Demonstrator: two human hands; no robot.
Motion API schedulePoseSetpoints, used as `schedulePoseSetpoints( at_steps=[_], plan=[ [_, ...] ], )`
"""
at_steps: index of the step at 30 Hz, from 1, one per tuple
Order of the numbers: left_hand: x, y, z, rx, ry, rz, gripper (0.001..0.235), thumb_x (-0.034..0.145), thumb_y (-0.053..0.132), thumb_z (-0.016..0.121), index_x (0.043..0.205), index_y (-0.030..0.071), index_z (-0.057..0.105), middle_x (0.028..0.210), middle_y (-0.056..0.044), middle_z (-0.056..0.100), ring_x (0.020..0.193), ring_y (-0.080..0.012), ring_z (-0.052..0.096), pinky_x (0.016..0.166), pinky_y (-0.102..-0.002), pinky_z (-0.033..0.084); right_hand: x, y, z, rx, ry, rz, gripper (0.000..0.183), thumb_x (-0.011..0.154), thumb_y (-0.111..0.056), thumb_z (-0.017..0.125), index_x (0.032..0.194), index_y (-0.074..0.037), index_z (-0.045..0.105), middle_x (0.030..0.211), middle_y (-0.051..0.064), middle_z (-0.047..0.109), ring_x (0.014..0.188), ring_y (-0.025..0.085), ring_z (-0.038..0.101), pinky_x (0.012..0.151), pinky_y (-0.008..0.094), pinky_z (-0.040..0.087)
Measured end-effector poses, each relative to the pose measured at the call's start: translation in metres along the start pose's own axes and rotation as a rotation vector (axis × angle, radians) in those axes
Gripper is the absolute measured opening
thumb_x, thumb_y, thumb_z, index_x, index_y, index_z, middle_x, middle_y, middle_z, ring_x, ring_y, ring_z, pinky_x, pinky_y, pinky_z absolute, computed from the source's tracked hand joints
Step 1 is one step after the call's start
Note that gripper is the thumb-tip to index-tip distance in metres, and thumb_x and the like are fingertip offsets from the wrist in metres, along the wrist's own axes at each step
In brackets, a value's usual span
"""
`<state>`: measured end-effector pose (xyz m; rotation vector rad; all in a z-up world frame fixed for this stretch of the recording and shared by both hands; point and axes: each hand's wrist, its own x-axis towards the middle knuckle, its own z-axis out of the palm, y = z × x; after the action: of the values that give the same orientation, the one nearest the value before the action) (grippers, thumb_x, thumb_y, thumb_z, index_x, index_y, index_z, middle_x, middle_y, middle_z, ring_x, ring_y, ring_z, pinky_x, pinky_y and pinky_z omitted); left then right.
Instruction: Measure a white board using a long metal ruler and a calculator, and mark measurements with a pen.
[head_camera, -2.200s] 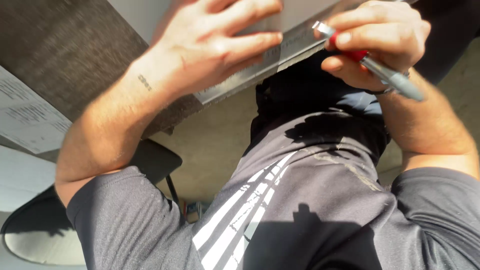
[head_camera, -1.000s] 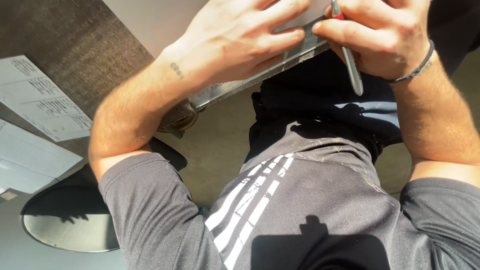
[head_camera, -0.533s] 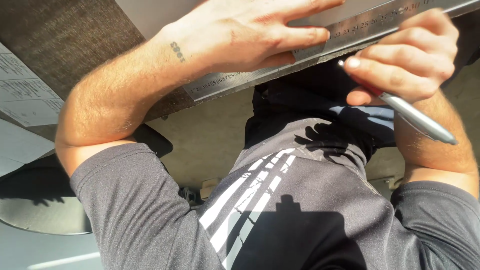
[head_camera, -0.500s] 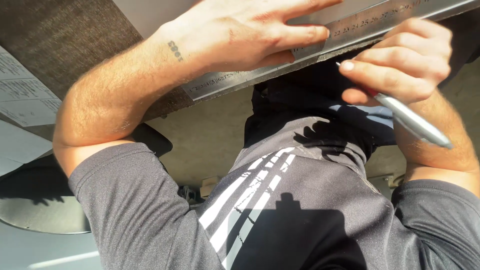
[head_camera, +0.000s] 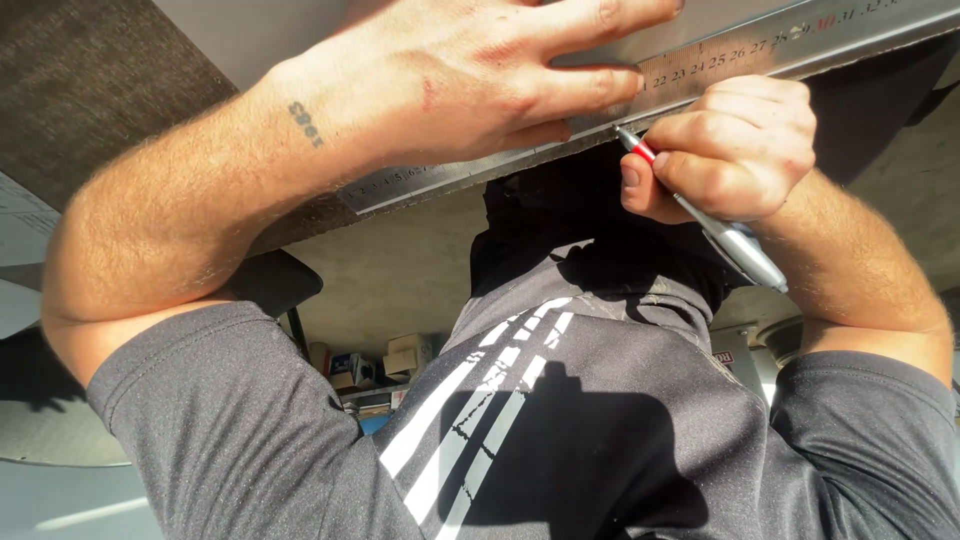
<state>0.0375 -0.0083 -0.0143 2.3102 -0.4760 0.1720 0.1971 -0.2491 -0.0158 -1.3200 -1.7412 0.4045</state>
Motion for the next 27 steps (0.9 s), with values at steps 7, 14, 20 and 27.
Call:
schedulePoseSetpoints(
  at_steps=[7,14,20,27],
  plan=[
    [0.0021,0.0008,-0.0013,0.013,0.053,0.018,0.027,0.105,0.020,0.083,0.131,0.013,0.077,0.151,-0.008,0.053,0.118,-0.0235,0.068,0.095,-0.031,0.061,0.0005,0.0026,0.0010,-0.056,-0.021,-0.050,0.024,0.090,0.005,0.082,0.079,-0.003,0.063,0.076,0.009,0.073,0.051,0.019,0.052,0.048,0.034,0.043],
    [0.0008,-0.0002,-0.0003,0.065,0.017,0.026,0.028,0.108,0.024,0.078,0.134,0.015,0.077,0.155,-0.008,0.053,0.124,-0.0218,0.067,0.100,-0.031,0.058,-0.0005,0.0065,0.0035,-0.060,-0.008,-0.088,0.020,0.088,0.006,0.082,0.079,-0.001,0.066,0.076,0.011,0.075,0.050,0.018,0.052,0.046,0.033,0.042],
    [0.0011,0.0009,-0.0020,0.097,0.020,0.032,0.028,0.109,0.025,0.076,0.135,0.016,0.076,0.153,-0.007,0.055,0.123,-0.0201,0.068,0.100,-0.029,0.058,-0.0017,0.0072,0.0038,-0.074,0.000,-0.103,0.019,0.090,0.005,0.082,0.081,-0.001,0.066,0.076,0.012,0.076,0.051,0.019,0.055,0.047,0.033,0.045],
    [0.0020,0.0023,-0.0052,0.101,0.022,0.027,0.031,0.109,0.023,0.075,0.140,0.017,0.076,0.152,-0.006,0.055,0.120,-0.0188,0.068,0.095,-0.027,0.058,-0.0046,0.0061,0.0027,-0.094,-0.026,-0.081,0.020,0.090,0.004,0.084,0.081,-0.002,0.066,0.078,0.010,0.076,0.052,0.018,0.054,0.048,0.032,0.044]
  ],
)
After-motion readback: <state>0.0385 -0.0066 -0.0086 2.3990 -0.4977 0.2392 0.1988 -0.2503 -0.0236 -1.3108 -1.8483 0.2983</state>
